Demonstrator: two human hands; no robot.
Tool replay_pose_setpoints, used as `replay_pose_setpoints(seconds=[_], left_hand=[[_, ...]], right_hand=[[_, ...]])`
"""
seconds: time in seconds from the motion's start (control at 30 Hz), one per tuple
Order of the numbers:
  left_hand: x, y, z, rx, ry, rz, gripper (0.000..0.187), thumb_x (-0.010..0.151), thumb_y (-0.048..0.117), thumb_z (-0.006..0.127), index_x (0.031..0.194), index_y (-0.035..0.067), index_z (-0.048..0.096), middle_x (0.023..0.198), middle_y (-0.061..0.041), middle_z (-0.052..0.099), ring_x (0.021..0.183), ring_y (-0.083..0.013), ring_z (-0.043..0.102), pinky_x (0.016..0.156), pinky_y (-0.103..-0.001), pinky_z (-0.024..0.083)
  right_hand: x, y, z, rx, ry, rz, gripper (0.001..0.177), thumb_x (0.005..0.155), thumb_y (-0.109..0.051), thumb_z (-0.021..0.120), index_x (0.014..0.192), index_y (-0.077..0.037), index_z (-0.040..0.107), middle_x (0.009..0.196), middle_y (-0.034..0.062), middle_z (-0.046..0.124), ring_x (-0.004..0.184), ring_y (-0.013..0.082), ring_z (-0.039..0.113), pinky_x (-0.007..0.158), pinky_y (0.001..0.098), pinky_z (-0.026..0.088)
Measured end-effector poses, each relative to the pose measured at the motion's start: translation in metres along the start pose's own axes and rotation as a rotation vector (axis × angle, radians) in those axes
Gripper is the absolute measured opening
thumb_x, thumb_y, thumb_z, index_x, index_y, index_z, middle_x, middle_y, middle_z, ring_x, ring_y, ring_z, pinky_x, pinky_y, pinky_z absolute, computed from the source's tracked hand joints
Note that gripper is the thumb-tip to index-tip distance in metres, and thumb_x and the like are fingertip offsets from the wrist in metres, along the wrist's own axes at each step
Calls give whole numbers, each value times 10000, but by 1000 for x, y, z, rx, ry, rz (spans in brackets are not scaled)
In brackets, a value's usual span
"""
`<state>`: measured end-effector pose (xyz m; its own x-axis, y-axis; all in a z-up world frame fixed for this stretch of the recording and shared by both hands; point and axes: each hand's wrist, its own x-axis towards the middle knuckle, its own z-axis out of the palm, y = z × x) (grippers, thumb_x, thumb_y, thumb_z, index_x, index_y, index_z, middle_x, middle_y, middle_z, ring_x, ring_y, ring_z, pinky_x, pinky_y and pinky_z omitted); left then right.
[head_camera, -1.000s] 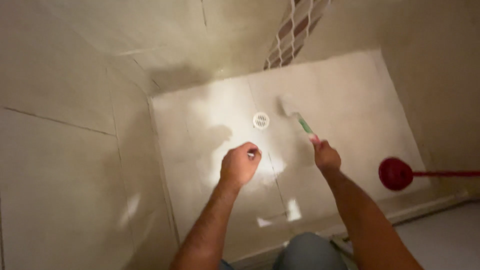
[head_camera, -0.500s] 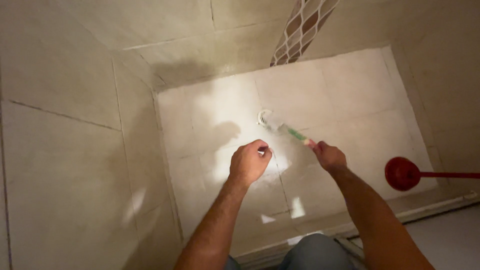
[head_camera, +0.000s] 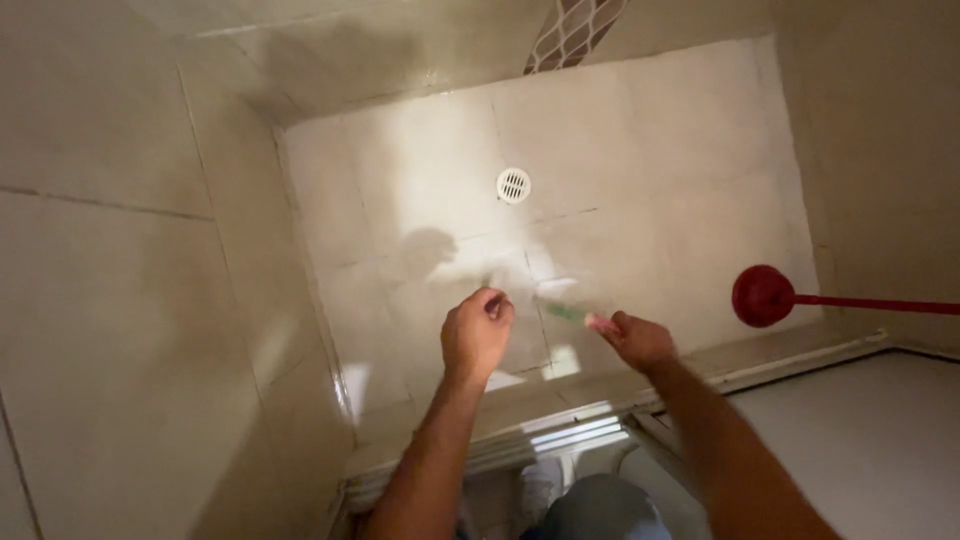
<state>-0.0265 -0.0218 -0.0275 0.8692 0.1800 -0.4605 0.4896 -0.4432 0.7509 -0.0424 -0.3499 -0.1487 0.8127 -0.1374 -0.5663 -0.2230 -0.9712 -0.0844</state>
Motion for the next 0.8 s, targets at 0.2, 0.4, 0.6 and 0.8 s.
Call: replay_pose_setpoints(seconds=[0.2,0.4,0.6,0.8], left_hand=[[-18,-14,-10,19,30,-99,231,876,331,684,993,145,756,897,-93,769,870,-297,734,780,-396,565],[-9,-4,-20,2,6,-127,248,864,309,655,1015,139,754,938,-76,778,895,-277,742,813,-386,559],[-28,-16,-12,29,32,-119,264,873,323,658,1024,130,757,943,-105,776,906,-305,731,808,-405,565],[-39,-33,-2,-1,94,-93,239,871,319,676,988,127,758,903,-115,766,872,-316,740,773,-410,569]], right_hand=[[28,36,-21,-414,-434,-397,676,912,-752,397,1113,-163,660,1151,100,733,1091,328,695,912,497,550],[96,-14,-32,-291,-122,-97,743,1019,-744,284,1209,-110,621,1125,189,722,1045,380,705,871,550,555],[59,-40,-32,-239,-220,-241,790,967,-785,279,1235,-126,623,1133,170,715,1033,382,687,883,538,531],[0,-29,2,-427,-562,-527,746,919,-778,331,1297,-218,648,1249,105,696,1145,333,657,972,493,508]])
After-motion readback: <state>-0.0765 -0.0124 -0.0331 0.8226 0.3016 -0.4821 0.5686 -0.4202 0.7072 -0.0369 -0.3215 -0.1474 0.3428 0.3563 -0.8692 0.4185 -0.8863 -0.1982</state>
